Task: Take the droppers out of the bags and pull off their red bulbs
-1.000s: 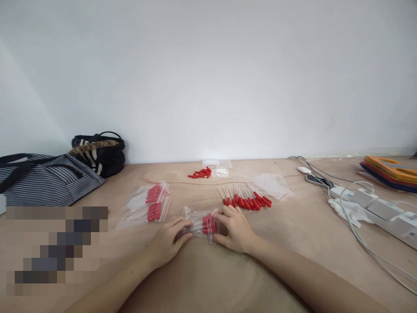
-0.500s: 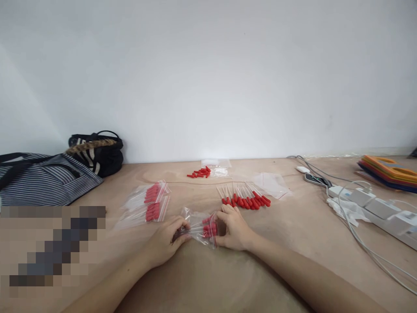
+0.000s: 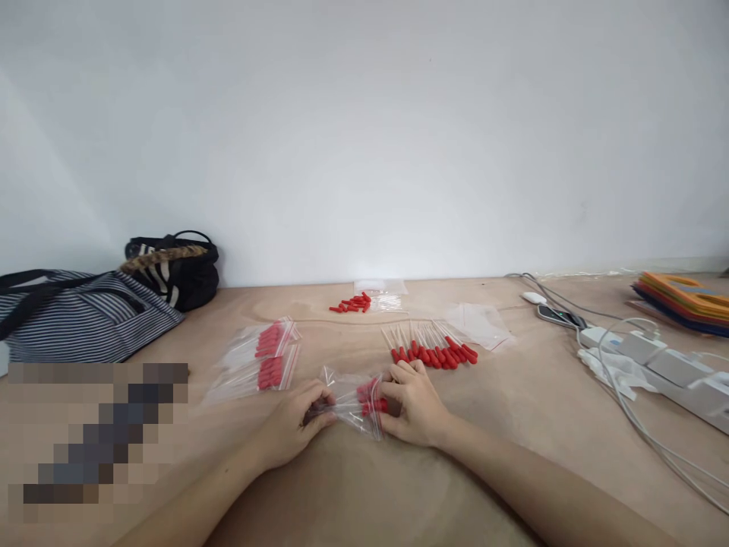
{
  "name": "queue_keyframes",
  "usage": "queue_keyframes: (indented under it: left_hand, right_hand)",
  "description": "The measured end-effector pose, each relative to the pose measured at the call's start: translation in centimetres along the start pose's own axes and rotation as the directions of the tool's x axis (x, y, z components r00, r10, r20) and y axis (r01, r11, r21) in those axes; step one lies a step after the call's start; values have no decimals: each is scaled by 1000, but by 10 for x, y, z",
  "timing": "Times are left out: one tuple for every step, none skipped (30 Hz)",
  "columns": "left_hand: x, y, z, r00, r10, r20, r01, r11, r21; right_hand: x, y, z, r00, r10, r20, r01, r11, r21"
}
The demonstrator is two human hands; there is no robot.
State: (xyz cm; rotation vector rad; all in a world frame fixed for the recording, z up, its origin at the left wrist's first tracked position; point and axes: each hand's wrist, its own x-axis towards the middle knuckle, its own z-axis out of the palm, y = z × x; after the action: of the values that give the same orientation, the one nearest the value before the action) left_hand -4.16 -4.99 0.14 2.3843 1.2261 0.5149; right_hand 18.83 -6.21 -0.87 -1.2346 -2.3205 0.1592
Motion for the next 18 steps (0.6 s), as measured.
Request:
queue_keyframes:
  left_hand:
    - [0, -1, 0, 1000, -4, 6, 4, 1000, -2]
    - [0, -2, -1, 1000, -7, 11, 7, 1000, -3]
    - [0, -2, -1, 1000, -10, 14, 10, 1000, -4]
    - [0, -3, -2, 1000, -11, 15, 11, 1000, -3]
    - [0, -4, -2, 1000, -11, 15, 11, 1000, -3]
    - [0, -4, -2, 1000, -11, 18, 11, 1000, -3]
    - [0, -4, -2, 1000, -14, 20, 14, 1000, -3]
    - [0, -4, -3, 1000, -16, 21, 16, 1000, -2]
    - [0, -4, -3, 1000, -19, 23, 19, 1000, -1]
    - [0, -4, -3, 999, -22, 24, 22, 1000, 0]
    - [0, -4, -3, 999, -23, 24, 23, 1000, 1]
    - [0, -3, -3, 999, -23, 23, 23, 1000, 3]
    - [0, -3, -4, 999, -23, 22, 23, 1000, 5]
    - [-1, -3, -4, 1000, -23, 22, 22, 1000, 7]
    - [-1, -3, -4, 999, -23, 22, 23, 1000, 11]
    - [-1, -3, -5, 999, -25, 23, 25, 1000, 16]
    - [-1, -3, -5, 999, -30, 25, 30, 999, 21]
    - [-1, -3, -6, 999, -37, 26, 36, 999, 25]
  right_hand:
    - [-1, 2, 0, 1000, -8, -5, 7, 1000, -19]
    - [-1, 4, -1, 1000, -10, -2, 10, 999, -39]
    - [-2, 7, -2, 1000, -9, 4, 9, 998, -57]
    - [-3, 10, -3, 1000, -8, 8, 8, 998, -68]
    - [-3, 12, -5, 1000, -12, 12, 13, 998, -67]
    - [-4, 14, -6, 1000, -21, 18, 22, 998, -55]
    - [-4, 15, -7, 999, -32, 25, 33, 999, -40]
    - [-4, 15, -7, 999, -42, 33, 43, 999, -31]
    - [-3, 15, -7, 998, -51, 46, 53, 998, -34]
    - [-3, 14, -7, 997, -56, 58, 59, 997, -52]
    - [-2, 13, -6, 996, -54, 65, 59, 995, -85]
    - [-2, 13, -5, 996, -52, 66, 60, 990, -126]
    - [-2, 12, -4, 996, -55, 64, 65, 984, -167]
    - [-2, 13, -3, 996, -64, 64, 76, 977, -201]
    - [-3, 14, -3, 995, -75, 67, 88, 970, -225]
    - [-4, 15, -4, 993, -86, 76, 101, 966, -236]
    - [-5, 17, -6, 992, -92, 91, 111, 966, -234]
    - [-6, 20, -10, 989, -93, 112, 116, 968, -221]
